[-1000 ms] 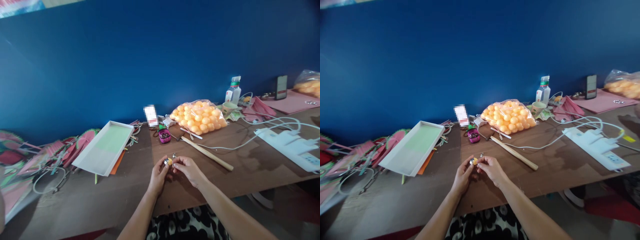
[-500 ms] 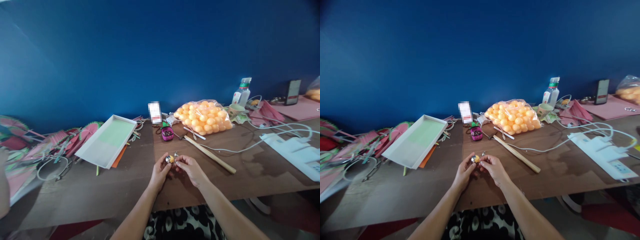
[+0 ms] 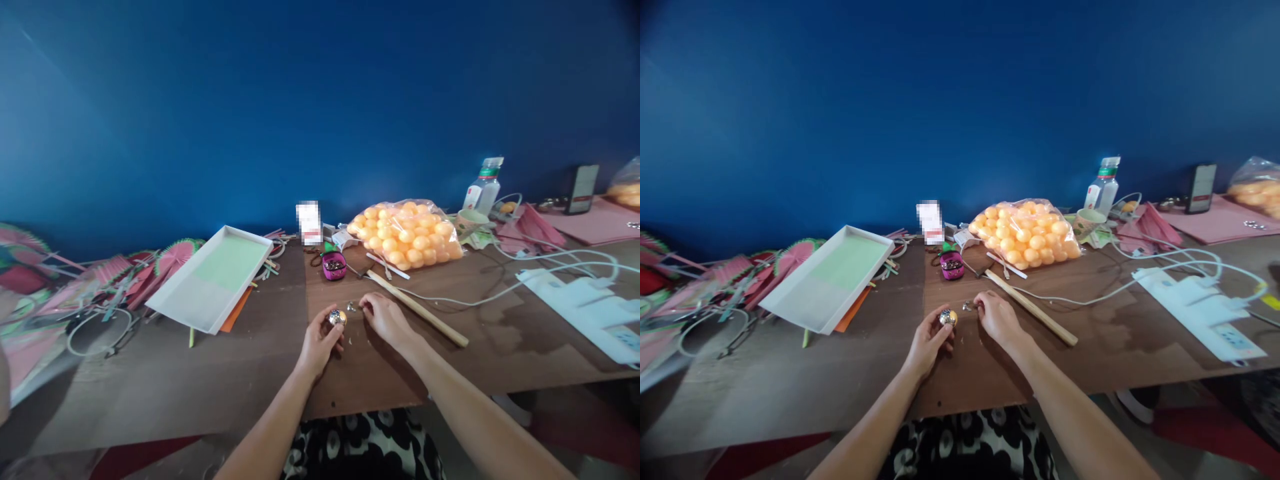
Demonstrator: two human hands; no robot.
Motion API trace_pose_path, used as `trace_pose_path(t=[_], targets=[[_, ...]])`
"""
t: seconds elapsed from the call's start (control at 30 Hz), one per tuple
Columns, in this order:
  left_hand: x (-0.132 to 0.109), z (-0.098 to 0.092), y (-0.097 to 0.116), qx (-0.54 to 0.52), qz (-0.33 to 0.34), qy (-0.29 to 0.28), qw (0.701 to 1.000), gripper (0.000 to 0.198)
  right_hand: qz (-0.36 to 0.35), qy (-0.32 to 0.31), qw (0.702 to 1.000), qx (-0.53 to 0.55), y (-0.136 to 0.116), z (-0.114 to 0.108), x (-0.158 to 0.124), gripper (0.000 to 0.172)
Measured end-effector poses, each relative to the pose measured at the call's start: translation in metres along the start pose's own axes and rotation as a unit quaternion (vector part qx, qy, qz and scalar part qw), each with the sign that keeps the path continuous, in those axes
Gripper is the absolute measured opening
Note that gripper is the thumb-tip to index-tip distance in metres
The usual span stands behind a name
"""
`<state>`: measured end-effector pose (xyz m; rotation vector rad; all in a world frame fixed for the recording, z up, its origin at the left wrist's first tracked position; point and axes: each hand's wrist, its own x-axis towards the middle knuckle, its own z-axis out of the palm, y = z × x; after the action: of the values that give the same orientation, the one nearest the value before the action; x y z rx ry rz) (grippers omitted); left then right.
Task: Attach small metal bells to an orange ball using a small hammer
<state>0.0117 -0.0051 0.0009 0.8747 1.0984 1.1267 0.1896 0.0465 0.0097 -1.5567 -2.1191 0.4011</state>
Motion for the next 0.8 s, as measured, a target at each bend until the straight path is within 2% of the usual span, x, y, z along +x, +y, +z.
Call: trace_pose_path(t=[0.1, 0.17, 0.2, 0.27, 0.37, 0.47, 0.53, 0.63, 0.73, 0.8], targets=[[0.000, 0.001, -0.001, -0.016, 0.002, 0.007, 1.000, 0.061, 0.004, 0.052, 0.998, -0.037, 0.009, -0.009, 0.005, 0.020], [0.000, 0.002, -0.001, -0.027, 0.011, 0.009, 1.000, 0.058, 0.037, 0.096, 0.990, -0.097, 0.021, -0.018, 0.012, 0.024], [0.000, 0.002, -0.001, -0.031, 0.018, 0.009, 0.999, 0.056, 0.058, 0.098, 0.985, -0.127, 0.029, -0.023, 0.016, 0.027], [0.000, 0.003, 0.000, -0.032, 0.026, 0.003, 0.999, 0.053, 0.094, 0.055, 0.981, -0.163, 0.042, -0.031, 0.023, 0.026], [0.000, 0.003, -0.001, -0.031, 0.029, -0.003, 0.999, 0.050, 0.111, -0.027, 0.980, -0.162, 0.053, -0.039, 0.030, 0.019], [0.000, 0.001, -0.003, -0.029, 0.023, -0.008, 0.999, 0.049, 0.105, -0.004, 0.986, -0.127, 0.045, -0.048, 0.021, 0.019], [0.001, 0.000, -0.005, -0.027, 0.016, -0.016, 0.999, 0.051, 0.069, 0.041, 0.994, -0.078, 0.030, -0.055, 0.006, 0.021], [0.002, 0.000, -0.006, -0.033, 0.015, -0.020, 0.999, 0.053, -0.024, 0.073, 0.997, -0.005, 0.004, -0.064, -0.022, 0.022], [0.002, 0.001, -0.004, -0.039, 0.019, -0.007, 0.999, 0.055, -0.115, 0.057, 0.992, -0.018, -0.015, -0.067, -0.043, 0.016], [0.001, 0.003, -0.002, -0.037, 0.014, 0.004, 0.999, 0.056, -0.143, 0.031, 0.988, -0.050, -0.021, -0.066, -0.049, 0.016]])
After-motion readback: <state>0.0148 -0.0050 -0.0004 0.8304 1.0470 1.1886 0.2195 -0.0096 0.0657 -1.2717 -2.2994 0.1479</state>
